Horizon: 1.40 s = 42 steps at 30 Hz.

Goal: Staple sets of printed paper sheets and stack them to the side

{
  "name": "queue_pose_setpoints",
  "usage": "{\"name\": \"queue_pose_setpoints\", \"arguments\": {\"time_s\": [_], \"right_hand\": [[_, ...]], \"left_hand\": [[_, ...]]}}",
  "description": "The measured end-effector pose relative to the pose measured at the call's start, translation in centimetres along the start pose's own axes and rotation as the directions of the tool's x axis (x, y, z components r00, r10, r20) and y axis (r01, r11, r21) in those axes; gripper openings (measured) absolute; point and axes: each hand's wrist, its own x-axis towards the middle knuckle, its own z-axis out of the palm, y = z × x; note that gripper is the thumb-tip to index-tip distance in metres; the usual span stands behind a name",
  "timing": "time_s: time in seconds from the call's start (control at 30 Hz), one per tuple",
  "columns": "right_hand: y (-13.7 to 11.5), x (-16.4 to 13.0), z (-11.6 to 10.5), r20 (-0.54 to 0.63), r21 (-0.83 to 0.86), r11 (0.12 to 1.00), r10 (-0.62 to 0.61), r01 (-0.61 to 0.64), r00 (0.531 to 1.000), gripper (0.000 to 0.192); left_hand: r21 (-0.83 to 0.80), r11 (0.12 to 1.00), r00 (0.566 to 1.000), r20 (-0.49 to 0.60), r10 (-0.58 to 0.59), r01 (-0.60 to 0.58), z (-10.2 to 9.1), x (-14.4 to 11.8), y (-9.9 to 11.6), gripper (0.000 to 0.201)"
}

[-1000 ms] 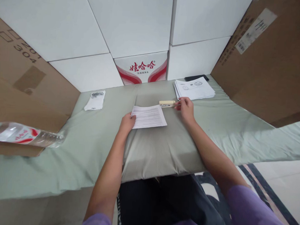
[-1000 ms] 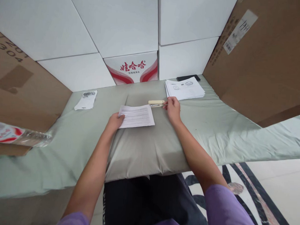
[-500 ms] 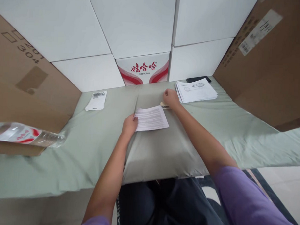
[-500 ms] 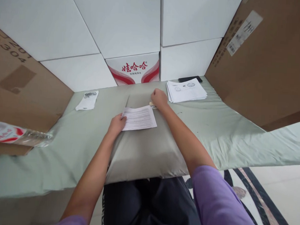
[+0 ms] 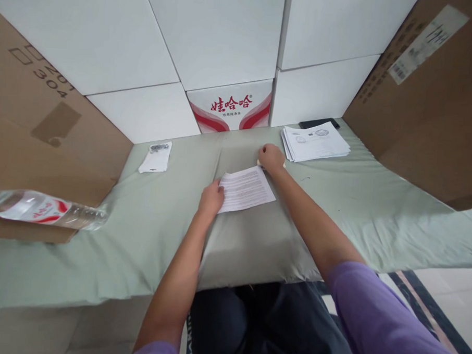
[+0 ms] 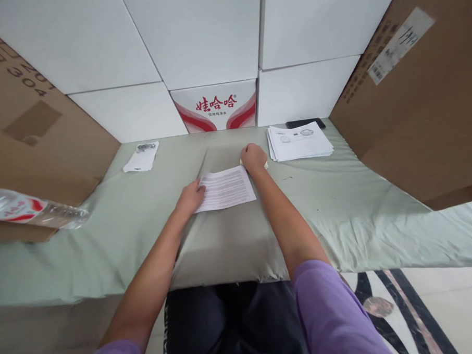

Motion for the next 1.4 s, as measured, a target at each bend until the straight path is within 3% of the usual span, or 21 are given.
{"name": "queue_pose_setpoints", "arguments": {"time_s": [0.53, 1.2, 1.4], "right_hand": [[-0.2, 0.1, 0.5, 0.005, -0.034, 0.999, 0.023, -0.022, 1.0, 0.038], [-0.8, -0.1, 0.3, 0.007, -0.033, 0.999, 0.032, -0.032, 0.999, 0.041], [-1.3, -0.2, 0.0, 0.079, -0.058, 0.996, 0.071, -0.066, 0.994, 0.037]], "left_hand": [[0.054, 0.998, 0.999, 0.017, -0.047, 0.046, -0.9, -1.3, 1.4, 0.041], [0.071, 0.997, 1.0, 0.008, -0.024, 0.023, -0.6, -1.2, 1.2, 0.04], [0.068, 0.997, 0.999, 0.013, -0.036, 0.035, -0.6, -1.1, 1.1, 0.041]]}}
